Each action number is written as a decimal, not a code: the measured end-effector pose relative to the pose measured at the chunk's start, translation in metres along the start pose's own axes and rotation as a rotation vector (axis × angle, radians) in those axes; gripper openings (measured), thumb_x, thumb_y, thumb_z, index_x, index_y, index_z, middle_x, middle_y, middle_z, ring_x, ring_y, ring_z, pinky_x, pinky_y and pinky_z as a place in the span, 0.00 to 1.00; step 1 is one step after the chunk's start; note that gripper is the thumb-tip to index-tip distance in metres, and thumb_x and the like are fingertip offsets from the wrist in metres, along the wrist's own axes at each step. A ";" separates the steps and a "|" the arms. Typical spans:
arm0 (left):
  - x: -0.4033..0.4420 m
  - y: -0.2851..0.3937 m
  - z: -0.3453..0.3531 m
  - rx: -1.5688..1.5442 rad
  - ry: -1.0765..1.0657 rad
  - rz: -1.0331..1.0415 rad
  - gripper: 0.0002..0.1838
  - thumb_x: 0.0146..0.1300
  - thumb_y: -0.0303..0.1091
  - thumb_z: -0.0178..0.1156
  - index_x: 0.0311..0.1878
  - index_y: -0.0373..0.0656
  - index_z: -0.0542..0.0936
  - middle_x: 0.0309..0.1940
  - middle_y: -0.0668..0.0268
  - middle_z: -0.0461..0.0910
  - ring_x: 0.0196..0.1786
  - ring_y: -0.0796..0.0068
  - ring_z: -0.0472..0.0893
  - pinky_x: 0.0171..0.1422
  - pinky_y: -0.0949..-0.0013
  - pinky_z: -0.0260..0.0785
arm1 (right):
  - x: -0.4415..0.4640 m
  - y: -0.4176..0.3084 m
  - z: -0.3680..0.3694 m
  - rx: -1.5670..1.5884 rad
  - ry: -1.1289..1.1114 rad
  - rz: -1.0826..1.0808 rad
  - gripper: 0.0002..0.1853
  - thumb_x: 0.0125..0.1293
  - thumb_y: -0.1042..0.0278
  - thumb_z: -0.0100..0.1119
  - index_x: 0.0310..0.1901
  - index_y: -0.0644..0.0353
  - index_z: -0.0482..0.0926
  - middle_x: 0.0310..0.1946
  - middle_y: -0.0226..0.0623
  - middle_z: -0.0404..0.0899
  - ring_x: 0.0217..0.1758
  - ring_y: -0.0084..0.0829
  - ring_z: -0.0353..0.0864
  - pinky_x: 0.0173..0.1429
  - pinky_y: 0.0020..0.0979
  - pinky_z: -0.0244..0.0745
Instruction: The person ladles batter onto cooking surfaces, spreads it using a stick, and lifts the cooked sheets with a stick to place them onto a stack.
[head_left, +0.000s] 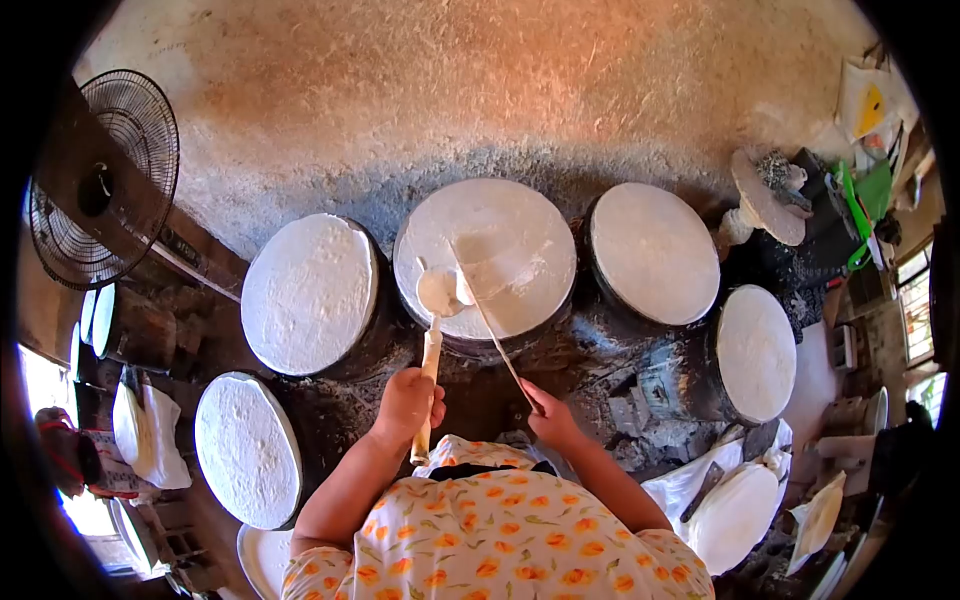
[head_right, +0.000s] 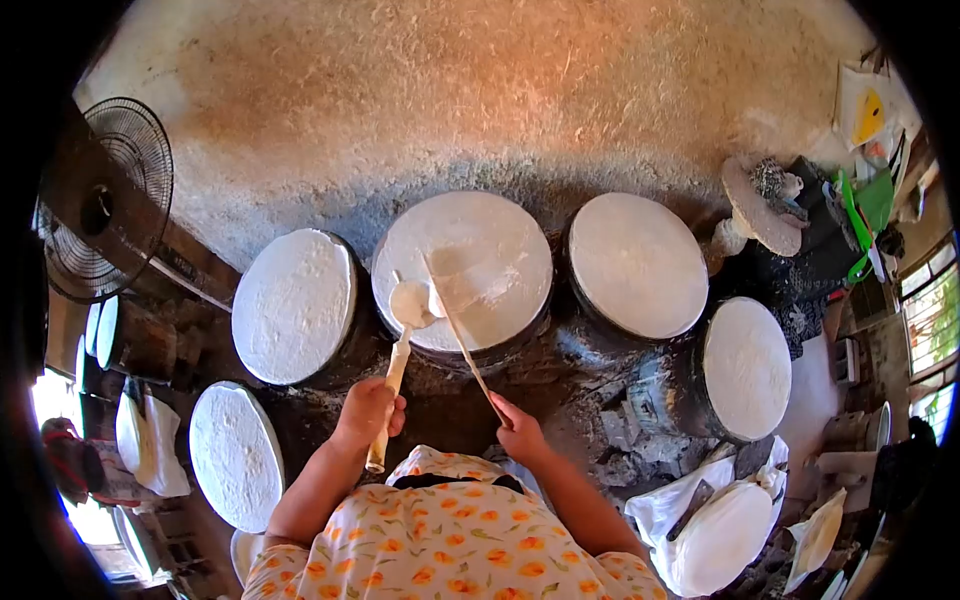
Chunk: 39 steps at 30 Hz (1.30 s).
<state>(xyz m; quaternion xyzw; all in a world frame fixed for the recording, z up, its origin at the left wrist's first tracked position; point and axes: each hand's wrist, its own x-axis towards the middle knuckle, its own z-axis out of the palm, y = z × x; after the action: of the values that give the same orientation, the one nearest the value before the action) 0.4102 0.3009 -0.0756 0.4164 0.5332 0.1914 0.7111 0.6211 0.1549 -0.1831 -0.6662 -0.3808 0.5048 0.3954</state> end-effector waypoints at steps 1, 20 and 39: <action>0.000 -0.003 -0.007 -0.096 -0.003 -0.041 0.08 0.62 0.27 0.45 0.30 0.35 0.70 0.19 0.61 0.70 0.14 0.72 0.68 0.17 0.67 0.62 | -0.001 -0.006 0.002 -0.002 -0.002 -0.001 0.34 0.55 0.84 0.45 0.67 0.57 0.64 0.64 0.40 0.68 0.65 0.25 0.68 0.62 0.23 0.63; -0.095 0.010 -0.126 -0.591 -0.220 0.186 0.17 0.66 0.30 0.45 0.52 0.29 0.72 0.23 0.67 0.67 0.11 0.85 0.61 0.11 0.80 0.55 | 0.030 -0.029 0.031 -0.774 0.236 -0.148 0.34 0.58 0.77 0.47 0.67 0.40 0.62 0.47 0.48 0.79 0.43 0.50 0.80 0.47 0.45 0.75; -0.138 -0.033 -0.127 -0.789 0.151 0.359 0.19 0.67 0.33 0.46 0.54 0.26 0.68 0.22 0.70 0.66 0.13 0.88 0.62 0.11 0.82 0.55 | 0.080 -0.057 -0.050 -0.591 0.051 -0.448 0.32 0.54 0.82 0.48 0.62 0.46 0.70 0.52 0.53 0.75 0.55 0.52 0.75 0.55 0.38 0.73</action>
<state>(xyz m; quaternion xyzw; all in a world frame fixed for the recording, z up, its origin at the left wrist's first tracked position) 0.2381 0.2322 -0.0300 0.1837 0.3888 0.5308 0.7303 0.6792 0.2426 -0.1520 -0.6641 -0.6367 0.2570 0.2960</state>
